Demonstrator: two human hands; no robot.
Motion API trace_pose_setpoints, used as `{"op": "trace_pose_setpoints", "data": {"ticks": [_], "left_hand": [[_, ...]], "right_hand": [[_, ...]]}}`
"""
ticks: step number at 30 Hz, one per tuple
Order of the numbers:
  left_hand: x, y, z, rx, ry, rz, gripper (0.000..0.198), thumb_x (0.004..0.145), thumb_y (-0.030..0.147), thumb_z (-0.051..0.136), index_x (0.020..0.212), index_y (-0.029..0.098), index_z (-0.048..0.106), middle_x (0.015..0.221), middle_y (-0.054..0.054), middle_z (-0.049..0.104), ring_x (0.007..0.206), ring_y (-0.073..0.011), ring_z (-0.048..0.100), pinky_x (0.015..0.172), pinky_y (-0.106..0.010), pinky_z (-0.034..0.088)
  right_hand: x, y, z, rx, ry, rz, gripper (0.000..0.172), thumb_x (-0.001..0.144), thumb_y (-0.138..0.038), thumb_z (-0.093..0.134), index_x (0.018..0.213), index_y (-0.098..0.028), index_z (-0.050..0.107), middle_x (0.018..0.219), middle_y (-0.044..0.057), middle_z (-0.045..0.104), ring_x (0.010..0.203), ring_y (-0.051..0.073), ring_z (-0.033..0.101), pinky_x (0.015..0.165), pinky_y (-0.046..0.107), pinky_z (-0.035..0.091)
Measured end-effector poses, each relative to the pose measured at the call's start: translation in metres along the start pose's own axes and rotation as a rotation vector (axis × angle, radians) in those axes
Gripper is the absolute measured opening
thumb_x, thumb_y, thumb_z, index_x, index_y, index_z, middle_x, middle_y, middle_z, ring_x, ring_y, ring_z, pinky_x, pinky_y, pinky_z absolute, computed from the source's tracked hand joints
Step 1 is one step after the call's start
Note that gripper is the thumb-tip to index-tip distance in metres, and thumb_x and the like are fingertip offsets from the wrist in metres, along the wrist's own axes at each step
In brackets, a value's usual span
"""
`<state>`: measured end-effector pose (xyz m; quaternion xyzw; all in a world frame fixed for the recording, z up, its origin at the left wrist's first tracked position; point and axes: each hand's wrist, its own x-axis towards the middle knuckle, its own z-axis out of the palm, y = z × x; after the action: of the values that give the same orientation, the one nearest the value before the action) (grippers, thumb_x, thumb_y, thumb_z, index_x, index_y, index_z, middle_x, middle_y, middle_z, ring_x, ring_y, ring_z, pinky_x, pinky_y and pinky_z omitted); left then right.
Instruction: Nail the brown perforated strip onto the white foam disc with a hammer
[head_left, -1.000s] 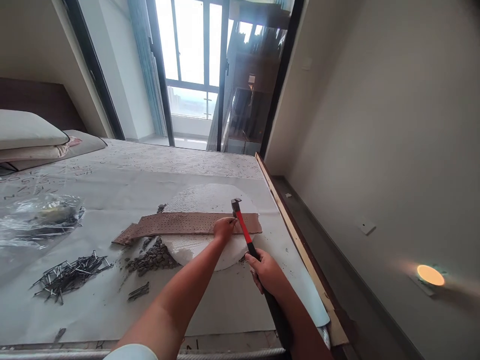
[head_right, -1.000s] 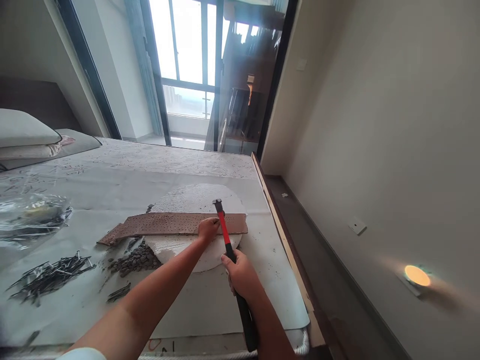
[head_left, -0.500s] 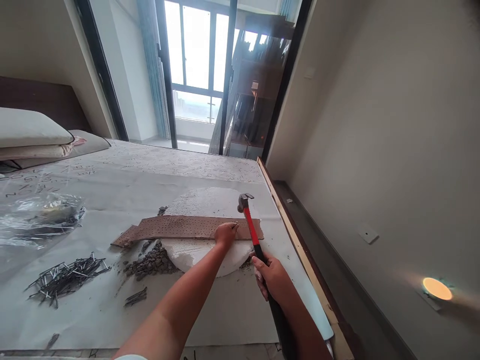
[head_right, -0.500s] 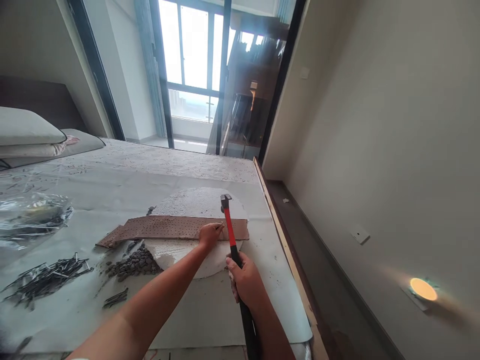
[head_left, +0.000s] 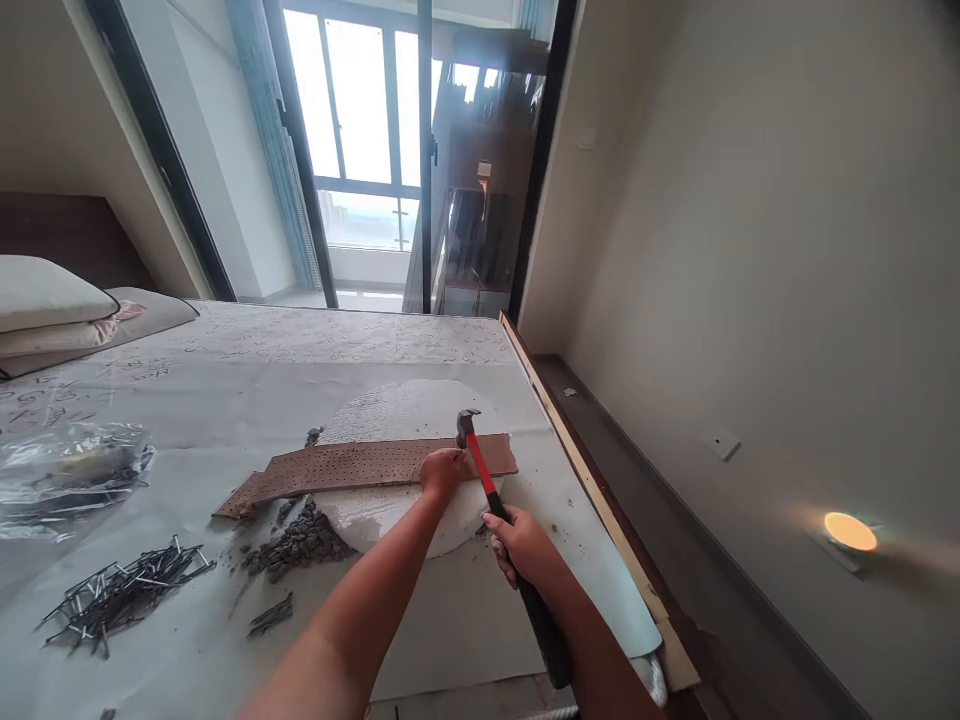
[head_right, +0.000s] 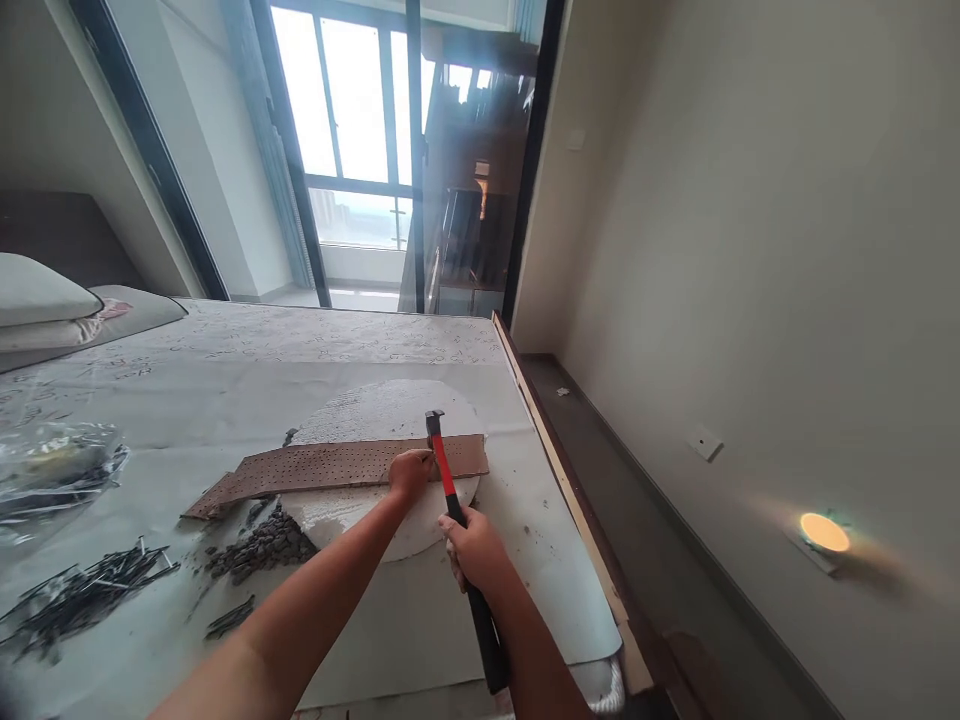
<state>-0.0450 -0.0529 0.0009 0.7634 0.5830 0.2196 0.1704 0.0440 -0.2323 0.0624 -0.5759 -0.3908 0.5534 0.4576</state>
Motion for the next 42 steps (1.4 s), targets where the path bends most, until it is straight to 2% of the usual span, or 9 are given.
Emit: {"op": "trace_pose_setpoints", "data": {"ticks": [5,12,17,23,25,30,36,39,42], "left_hand": [[0.001,0.0,0.0,0.043,0.017,0.042,0.037,0.085,0.04,0.043,0.078,0.017,0.072,0.083,-0.007,0.069,0.07,-0.0166,0.056,0.057,-0.028,0.025],[0.002,-0.002,0.0,0.089,-0.028,0.061,0.029,0.083,0.031,0.046,0.079,0.019,0.072,0.089,-0.007,0.07,0.076,-0.0165,0.058,0.061,-0.026,0.03],[0.004,-0.009,0.001,-0.082,0.059,0.1,0.026,0.079,0.026,0.048,0.089,0.019,0.071,0.097,-0.005,0.07,0.085,-0.017,0.059,0.07,-0.024,0.036],[0.011,-0.016,-0.004,-0.344,0.19,-0.056,0.025,0.075,0.027,0.041,0.07,0.019,0.064,0.075,-0.003,0.068,0.07,-0.0147,0.059,0.061,-0.023,0.037],[0.013,-0.018,-0.005,-0.381,0.203,-0.087,0.024,0.074,0.03,0.041,0.066,0.019,0.06,0.067,-0.002,0.065,0.064,-0.0148,0.057,0.057,-0.023,0.035],[0.012,-0.021,-0.007,-0.447,0.193,-0.114,0.024,0.07,0.035,0.04,0.058,0.019,0.053,0.053,0.0,0.054,0.054,-0.014,0.051,0.051,-0.023,0.031],[0.013,-0.019,-0.013,-0.483,0.133,-0.058,0.022,0.067,0.034,0.04,0.057,0.019,0.053,0.054,0.001,0.052,0.052,-0.0124,0.048,0.051,-0.022,0.033],[0.0,-0.015,-0.021,-0.517,0.088,0.01,0.02,0.065,0.031,0.041,0.061,0.018,0.055,0.057,0.001,0.055,0.056,-0.013,0.05,0.054,-0.022,0.036],[-0.04,-0.015,-0.031,-0.531,0.063,0.124,0.02,0.066,0.029,0.042,0.065,0.018,0.058,0.063,-0.002,0.059,0.062,-0.0144,0.053,0.058,-0.024,0.04]], "right_hand": [[-0.001,-0.001,0.001,0.021,0.017,-0.08,0.031,0.076,-0.046,0.053,0.089,-0.019,0.047,0.045,-0.012,0.038,0.025,0.005,0.032,0.027,0.019,0.024],[0.006,0.004,0.004,0.004,0.034,0.004,0.023,0.077,-0.041,0.053,0.076,-0.02,0.041,0.04,-0.013,0.036,0.023,0.006,0.033,0.025,0.02,0.024],[-0.003,-0.006,0.002,0.025,0.017,-0.091,0.024,0.077,-0.042,0.053,0.079,-0.02,0.045,0.042,-0.013,0.036,0.024,0.005,0.033,0.026,0.019,0.025],[0.009,0.008,0.005,0.033,-0.007,0.089,0.024,0.078,-0.042,0.051,0.077,-0.021,0.04,0.04,-0.012,0.036,0.024,0.007,0.033,0.026,0.019,0.024],[0.011,0.012,0.005,0.029,0.008,0.075,0.023,0.077,-0.041,0.052,0.076,-0.02,0.041,0.04,-0.012,0.036,0.025,0.007,0.033,0.026,0.02,0.026],[0.009,0.014,0.003,0.021,0.035,-0.037,0.021,0.077,-0.038,0.053,0.08,-0.02,0.045,0.045,-0.011,0.038,0.026,0.006,0.033,0.027,0.02,0.028],[0.022,0.032,0.004,0.064,-0.002,0.104,0.016,0.079,-0.034,0.047,0.077,-0.021,0.039,0.039,-0.012,0.034,0.025,0.008,0.033,0.027,0.021,0.026],[0.025,0.037,0.003,0.081,-0.009,0.111,0.016,0.079,-0.035,0.045,0.078,-0.021,0.038,0.04,-0.012,0.035,0.024,0.008,0.032,0.026,0.021,0.026],[0.024,0.038,0.003,0.078,-0.006,0.106,0.019,0.077,-0.038,0.046,0.079,-0.021,0.038,0.041,-0.012,0.036,0.024,0.008,0.032,0.027,0.021,0.026]]}}
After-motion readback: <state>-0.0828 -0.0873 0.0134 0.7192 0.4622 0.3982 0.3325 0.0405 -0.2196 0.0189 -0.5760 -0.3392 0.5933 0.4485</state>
